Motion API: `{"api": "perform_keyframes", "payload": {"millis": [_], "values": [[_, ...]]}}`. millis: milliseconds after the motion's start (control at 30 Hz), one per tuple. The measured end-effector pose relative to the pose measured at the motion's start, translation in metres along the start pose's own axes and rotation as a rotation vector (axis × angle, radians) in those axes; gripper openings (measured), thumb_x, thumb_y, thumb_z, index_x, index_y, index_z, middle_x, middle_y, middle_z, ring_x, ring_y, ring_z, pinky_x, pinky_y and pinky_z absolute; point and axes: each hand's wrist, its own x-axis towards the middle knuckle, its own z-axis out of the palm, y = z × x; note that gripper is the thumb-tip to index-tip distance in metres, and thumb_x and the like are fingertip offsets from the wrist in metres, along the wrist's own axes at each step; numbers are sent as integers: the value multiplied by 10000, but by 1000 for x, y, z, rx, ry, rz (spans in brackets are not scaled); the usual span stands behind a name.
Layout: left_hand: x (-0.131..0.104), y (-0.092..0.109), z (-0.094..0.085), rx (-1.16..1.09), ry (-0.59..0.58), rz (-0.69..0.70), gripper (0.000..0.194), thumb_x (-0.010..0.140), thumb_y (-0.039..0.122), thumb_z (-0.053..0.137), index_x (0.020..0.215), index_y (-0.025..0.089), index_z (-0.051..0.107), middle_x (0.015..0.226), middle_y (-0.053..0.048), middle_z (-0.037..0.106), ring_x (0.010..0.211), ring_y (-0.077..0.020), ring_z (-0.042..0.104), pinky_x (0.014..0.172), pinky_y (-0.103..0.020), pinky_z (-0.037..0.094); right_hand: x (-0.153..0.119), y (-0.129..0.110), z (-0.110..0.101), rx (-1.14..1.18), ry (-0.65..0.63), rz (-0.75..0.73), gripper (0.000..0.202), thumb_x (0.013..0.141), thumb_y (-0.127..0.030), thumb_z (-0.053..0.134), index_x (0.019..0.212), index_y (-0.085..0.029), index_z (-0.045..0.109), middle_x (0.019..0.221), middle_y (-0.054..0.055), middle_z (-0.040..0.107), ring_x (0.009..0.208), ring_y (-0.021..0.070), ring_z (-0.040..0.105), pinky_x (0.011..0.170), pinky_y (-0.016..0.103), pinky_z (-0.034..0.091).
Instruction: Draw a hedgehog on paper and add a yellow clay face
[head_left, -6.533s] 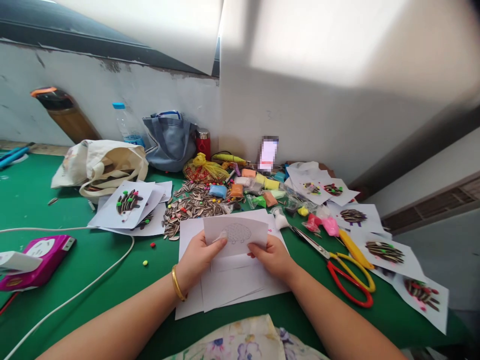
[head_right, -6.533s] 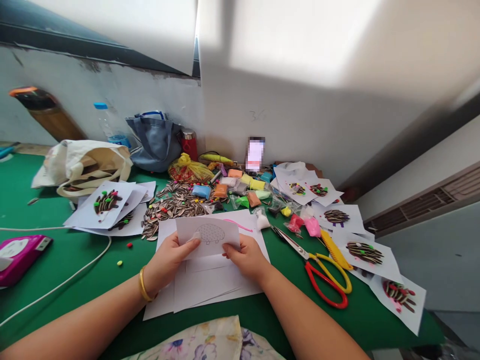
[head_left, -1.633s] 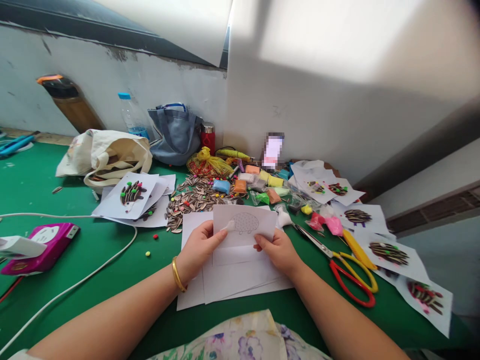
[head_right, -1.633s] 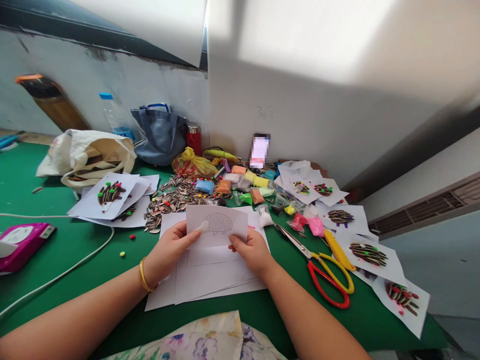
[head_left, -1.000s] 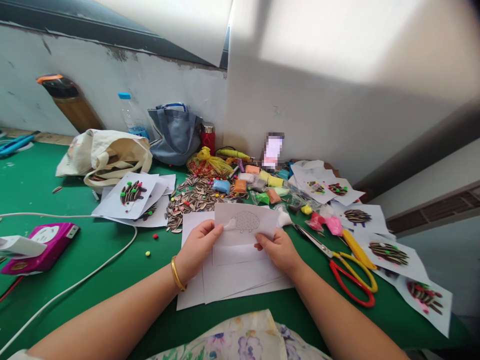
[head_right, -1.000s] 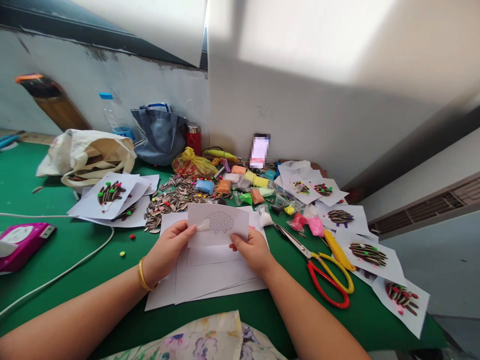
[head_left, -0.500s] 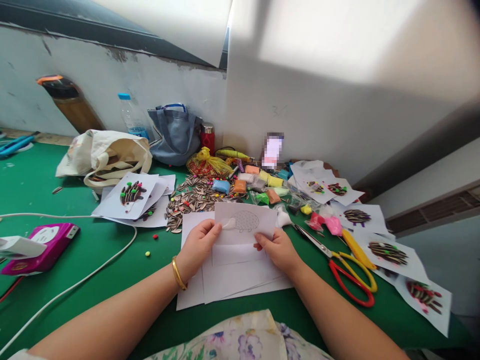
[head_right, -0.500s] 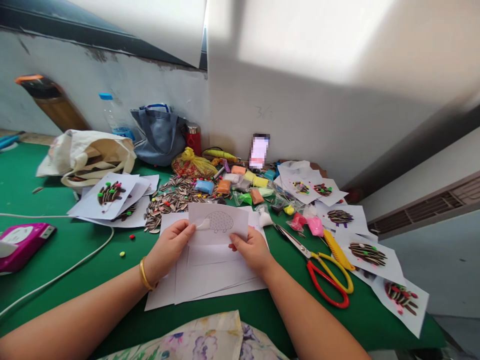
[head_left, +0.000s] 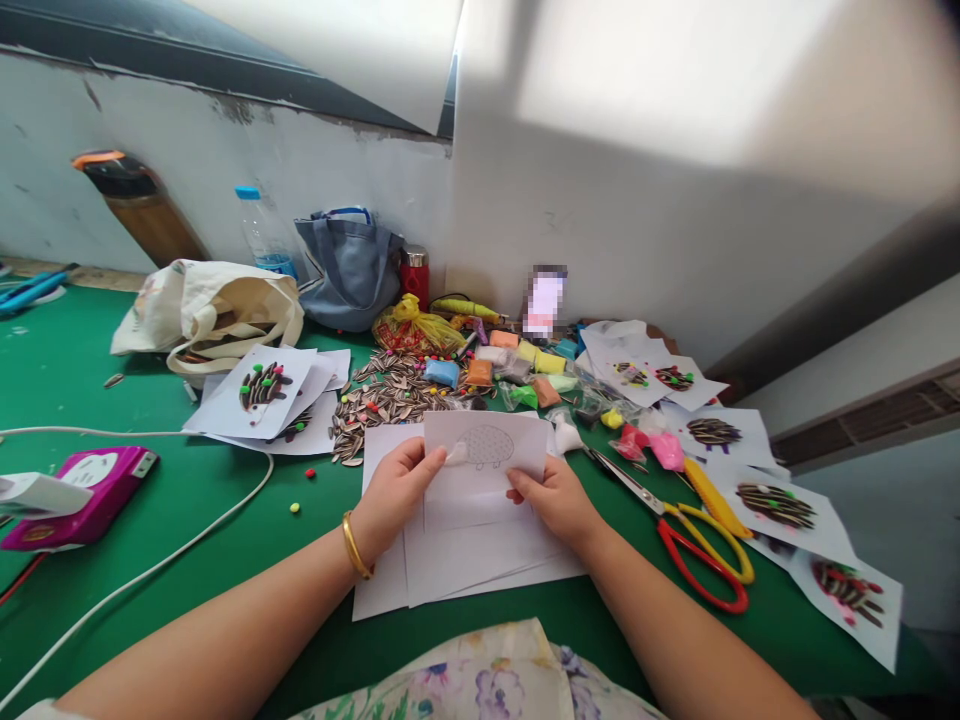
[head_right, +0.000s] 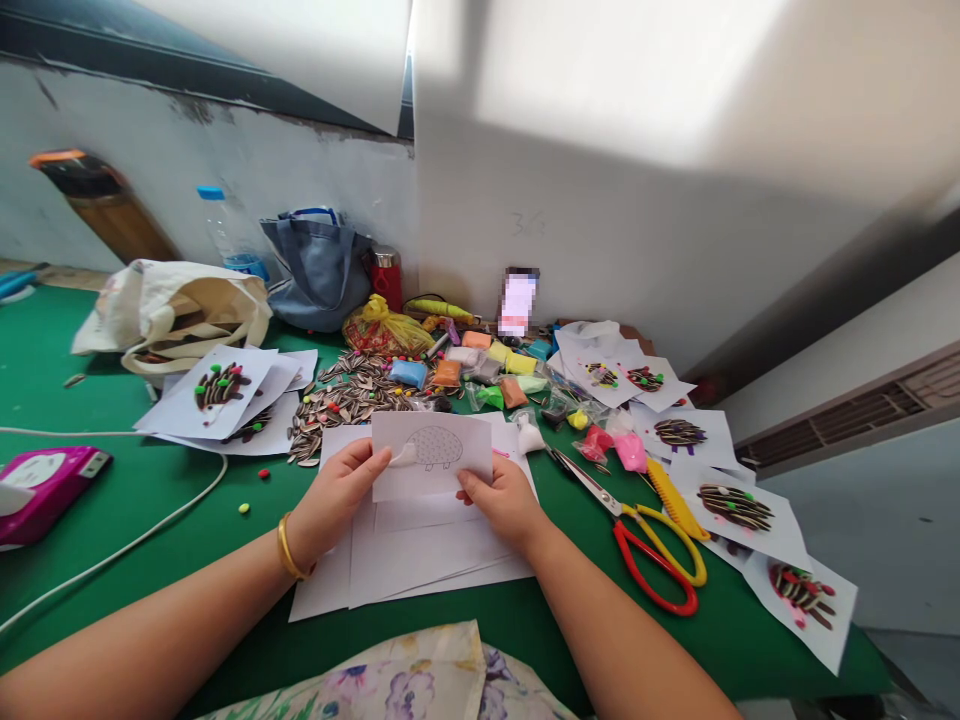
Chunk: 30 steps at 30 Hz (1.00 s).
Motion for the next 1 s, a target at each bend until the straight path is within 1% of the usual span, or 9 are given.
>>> {"api": "perform_keyframes", "payload": {"millis": [167,333,467,533,600,700,767,867,1000], "values": [[2,-3,-1,-13,11,-36,496,749,556,706,1035,153,655,1041,-93,707,929,-258,647,830,-361,505,1,0,0,2,-14,-22,288,788,-430,653,909,-168,644,816,37,670,649,163,639,616,295,552],[4,-4,-4,74,36,-16,406,799,522,655,980,159,643,935,-60,679,851,-216,630,758,-323,503,3,-2,-4,2,44,-61,287,832,-427,597,985,-186,624,785,14,651,654,157,595,576,260,523],[7,-5,-11,278,239,189,409,837,430,627,1158,186,556,1099,-85,609,998,-213,591,833,-334,499,4,-5,-9,-117,79,-71,264,849,-368,566,1031,-190,634,863,29,695,731,190,628,638,279,515],[6,-3,-14,456,267,334,347,867,378,602,1162,203,555,1163,-97,588,1062,-222,570,894,-362,482,4,-6,-10,-235,89,-110,260,852,-316,548,1060,-199,650,938,35,714,857,216,648,743,295,511],[2,0,-14,652,164,506,207,889,330,582,1057,215,616,1097,-86,628,1057,-229,574,945,-387,453,3,-6,-11,-361,98,-134,278,848,-270,532,1087,-211,660,975,30,721,920,224,648,808,300,494],[-6,3,-8,849,-257,662,191,905,280,561,1055,230,669,1010,-85,694,966,-231,611,901,-391,472,2,-7,-12,-511,88,-142,326,844,-247,522,1143,-227,649,1021,28,719,898,215,647,804,291,479],[-11,1,-1,929,-466,733,258,911,279,554,1143,230,655,1077,-91,709,1016,-247,621,929,-409,476,1,-8,-13,-617,67,-146,344,846,-256,522,1170,-231,635,993,26,717,847,206,637,762,277,465],[-17,-7,9,1018,-601,787,322,905,271,565,1213,197,625,1184,-108,696,1085,-269,634,962,-422,486,0,-10,-13,-792,31,-133,279,857,-287,521,1096,-220,649,788,4,688,686,180,586,652,257,416],[-23,-15,16,1058,-680,854,316,921,238,527,1217,191,623,1227,-118,683,1148,-256,625,1006,-400,476,0,-14,-20,-884,-16,-132,280,913,-414,489,937,-208,676,639,-12,632,577,159,539,574,253,358]]}}
